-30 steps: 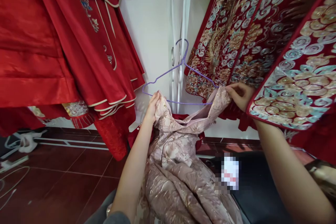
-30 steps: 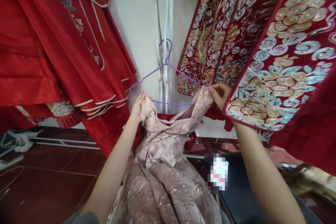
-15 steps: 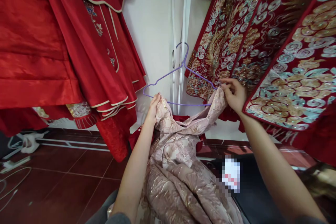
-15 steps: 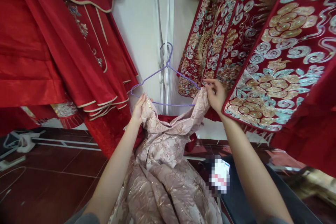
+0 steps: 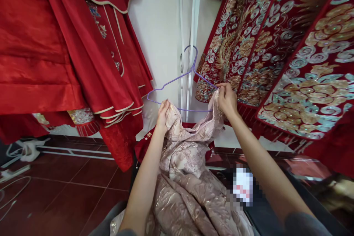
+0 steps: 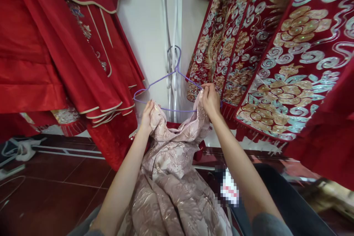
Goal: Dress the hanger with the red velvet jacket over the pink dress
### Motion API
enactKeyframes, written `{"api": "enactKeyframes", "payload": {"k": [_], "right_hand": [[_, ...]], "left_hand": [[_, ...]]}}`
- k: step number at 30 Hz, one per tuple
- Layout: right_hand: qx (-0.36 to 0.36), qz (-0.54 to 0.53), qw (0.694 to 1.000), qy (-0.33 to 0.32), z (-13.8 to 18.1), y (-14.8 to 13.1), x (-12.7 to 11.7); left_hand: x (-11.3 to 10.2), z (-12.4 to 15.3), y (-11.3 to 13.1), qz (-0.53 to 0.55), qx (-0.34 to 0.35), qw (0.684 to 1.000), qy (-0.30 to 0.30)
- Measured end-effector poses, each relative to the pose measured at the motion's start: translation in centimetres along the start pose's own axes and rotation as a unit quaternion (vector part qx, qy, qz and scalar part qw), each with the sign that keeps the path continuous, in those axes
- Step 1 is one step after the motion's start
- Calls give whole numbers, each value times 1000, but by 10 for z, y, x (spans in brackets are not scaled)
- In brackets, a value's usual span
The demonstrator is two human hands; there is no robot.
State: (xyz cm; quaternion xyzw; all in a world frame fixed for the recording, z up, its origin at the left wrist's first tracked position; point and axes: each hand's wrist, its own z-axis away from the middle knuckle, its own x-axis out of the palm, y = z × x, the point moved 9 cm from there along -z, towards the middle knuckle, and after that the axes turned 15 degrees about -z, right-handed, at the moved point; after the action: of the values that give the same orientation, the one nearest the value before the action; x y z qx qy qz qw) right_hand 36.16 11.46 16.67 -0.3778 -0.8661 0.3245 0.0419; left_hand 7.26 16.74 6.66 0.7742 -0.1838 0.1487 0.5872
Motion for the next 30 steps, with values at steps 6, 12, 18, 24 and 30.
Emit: {"api": "enactKeyframes", "payload": {"k": [6,12,18,24,30], "right_hand": [[-50,42,998,-26,13,-17,-5],[-94,51,994,-17,11,-29,-18],[-93,50,994,-14,5,-24,-20],[-111,73,991,-24,2,-27,-26],[-113,87,989,-28,0,-27,-26]], "left_hand": [[9,26,37,-49,-7,993,-103],[-39,20,101,-267,91,956,-78],[-115,1,128,-404,83,911,5],[-110,-13,137,-414,110,903,14],[-114,-24,130,-395,76,914,49]]}}
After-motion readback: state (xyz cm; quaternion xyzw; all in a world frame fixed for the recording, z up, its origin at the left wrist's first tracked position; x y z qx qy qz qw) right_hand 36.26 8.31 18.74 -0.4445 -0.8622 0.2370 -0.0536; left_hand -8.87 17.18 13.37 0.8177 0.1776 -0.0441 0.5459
